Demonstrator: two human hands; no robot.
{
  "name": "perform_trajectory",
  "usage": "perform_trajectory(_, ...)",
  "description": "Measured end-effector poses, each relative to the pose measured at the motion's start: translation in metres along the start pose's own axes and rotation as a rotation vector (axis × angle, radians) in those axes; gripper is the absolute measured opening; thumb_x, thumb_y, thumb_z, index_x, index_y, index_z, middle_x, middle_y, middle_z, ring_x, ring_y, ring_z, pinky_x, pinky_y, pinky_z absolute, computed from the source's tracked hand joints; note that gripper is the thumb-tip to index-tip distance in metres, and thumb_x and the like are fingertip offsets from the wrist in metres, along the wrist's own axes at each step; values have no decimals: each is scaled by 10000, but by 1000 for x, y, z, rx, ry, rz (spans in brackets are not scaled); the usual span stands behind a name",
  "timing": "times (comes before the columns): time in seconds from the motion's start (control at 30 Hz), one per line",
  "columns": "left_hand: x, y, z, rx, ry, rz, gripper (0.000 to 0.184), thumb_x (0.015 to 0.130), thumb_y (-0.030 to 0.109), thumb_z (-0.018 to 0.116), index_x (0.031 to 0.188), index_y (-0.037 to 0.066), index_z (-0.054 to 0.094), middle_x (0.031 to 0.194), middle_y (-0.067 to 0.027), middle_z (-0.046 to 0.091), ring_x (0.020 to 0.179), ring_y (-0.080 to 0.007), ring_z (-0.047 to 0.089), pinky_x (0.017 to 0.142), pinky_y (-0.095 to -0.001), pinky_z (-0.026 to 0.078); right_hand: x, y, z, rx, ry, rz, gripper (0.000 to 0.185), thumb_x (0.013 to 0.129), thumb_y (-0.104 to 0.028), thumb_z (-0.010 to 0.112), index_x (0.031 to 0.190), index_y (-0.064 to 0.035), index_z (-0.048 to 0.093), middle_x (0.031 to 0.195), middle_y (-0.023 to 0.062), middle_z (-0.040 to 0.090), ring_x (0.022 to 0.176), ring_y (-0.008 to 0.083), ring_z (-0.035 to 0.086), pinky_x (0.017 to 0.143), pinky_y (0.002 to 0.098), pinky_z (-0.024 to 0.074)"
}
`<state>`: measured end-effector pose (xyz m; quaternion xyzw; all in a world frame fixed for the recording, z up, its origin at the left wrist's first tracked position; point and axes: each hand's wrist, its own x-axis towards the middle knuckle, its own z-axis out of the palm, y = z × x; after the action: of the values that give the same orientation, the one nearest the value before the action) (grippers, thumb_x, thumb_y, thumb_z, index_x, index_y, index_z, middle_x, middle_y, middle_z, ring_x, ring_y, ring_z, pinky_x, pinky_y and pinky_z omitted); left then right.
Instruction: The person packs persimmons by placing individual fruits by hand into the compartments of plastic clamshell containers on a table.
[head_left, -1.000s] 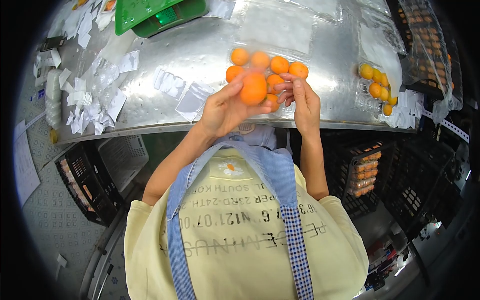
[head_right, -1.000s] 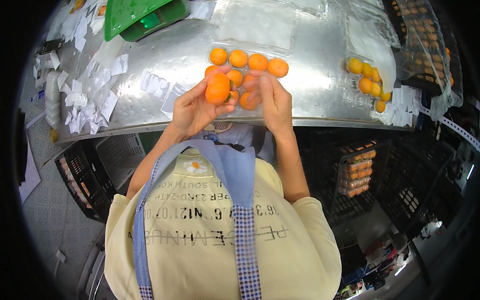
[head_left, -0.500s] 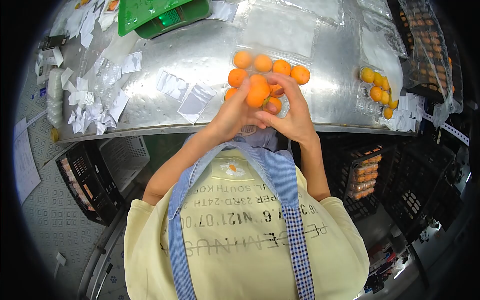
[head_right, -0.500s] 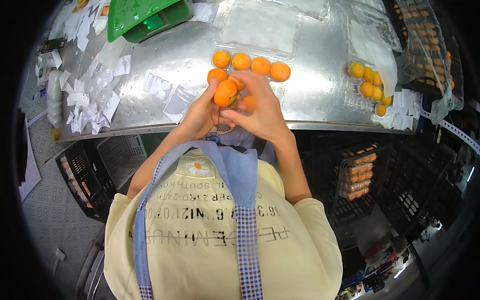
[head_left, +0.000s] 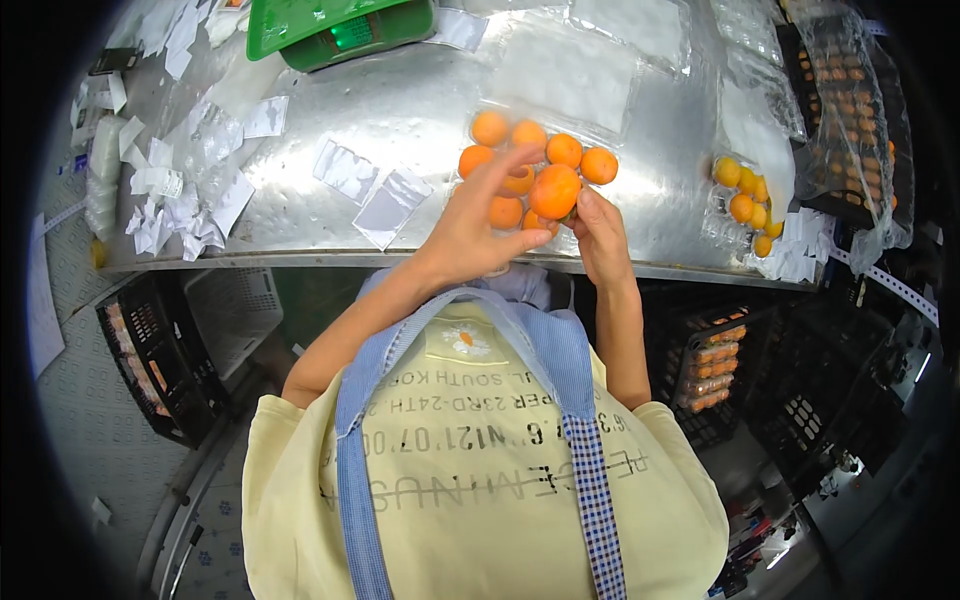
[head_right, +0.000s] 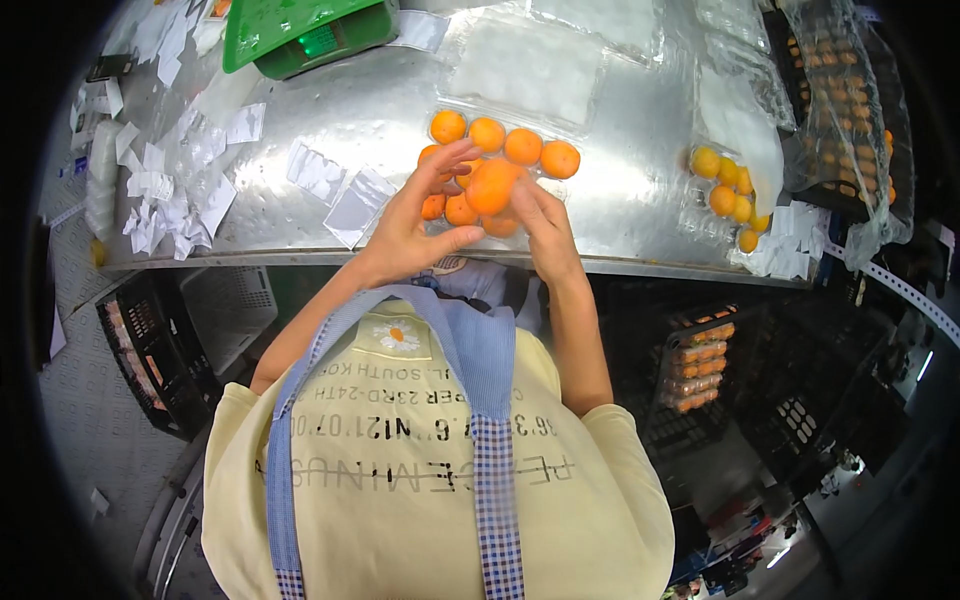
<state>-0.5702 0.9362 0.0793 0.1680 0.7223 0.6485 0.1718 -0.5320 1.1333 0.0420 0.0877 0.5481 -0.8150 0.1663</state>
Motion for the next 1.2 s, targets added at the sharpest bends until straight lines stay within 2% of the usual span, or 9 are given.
perform_trajectory(0.17,-1,-16,-10,-40,-34,5,711,741,147,782,1374,83,465,1310,-107,539,1184,-239,521,993,-364,425,4,-3,19,-166,46,38,488,1007,-386,436,1172,43,600,1105,98,643,1026,168,593,927,328,435)
perform_trajectory(0.27,-5,-20,-18,-370,42,-140,659,730,145,791,1326,79,517,1298,-110,549,1185,-231,528,1000,-354,419,8,-14,29,-191,11,138,480,999,-393,438,1103,31,637,1010,100,669,910,161,617,856,341,467)
perform_trajectory(0.4,-12,-26,-33,-91,99,-28,631,719,168,801,1289,77,546,1273,-111,567,1148,-232,548,990,-349,423,18,-10,52,-591,41,-21,457,983,-414,459,995,11,625,828,31,614,713,105,542,691,277,443)
perform_trajectory(0.43,-13,-26,-36,-86,96,-28,624,717,177,804,1279,76,553,1266,-111,571,1143,-234,549,987,-350,424,20,-13,57,-646,43,-12,435,990,-372,474,1062,18,651,828,56,636,810,126,596,721,255,462)
perform_trajectory(0.67,-38,-43,-124,-123,444,25,601,712,138,821,1241,61,545,1179,-86,590,1038,-193,578,890,-317,488,31,6,79,-525,16,-23,415,1013,-328,446,1150,27,612,919,65,664,767,94,577,693,229,457)
perform_trajectory(0.9,-98,-95,-300,384,954,-43,580,676,86,840,1186,57,566,1146,-66,592,967,-185,600,822,-300,531,36,25,96,-596,57,123,265,950,-108,572,1170,39,593,900,63,652,763,88,585,711,217,478)
perform_trajectory(1.0,-117,-111,-358,587,964,-147,575,662,76,837,1171,59,571,1142,-85,595,941,-198,601,790,-299,523,40,33,105,-590,62,140,262,945,-99,575,1163,45,593,893,58,653,761,86,590,710,214,481)
perform_trajectory(1.1,-120,-127,-399,773,853,-104,582,627,100,843,1139,74,569,1119,-101,589,1015,-292,573,879,-373,482,42,41,118,-600,60,139,264,940,-105,586,1157,46,595,892,58,659,756,87,594,705,213,482)
perform_trajectory(1.2,-111,-136,-424,932,718,-19,580,615,120,844,1128,100,574,1123,-55,602,1066,-300,537,926,-388,430,43,50,125,-624,55,128,266,933,-116,601,1146,44,601,890,61,666,749,88,599,698,212,483)
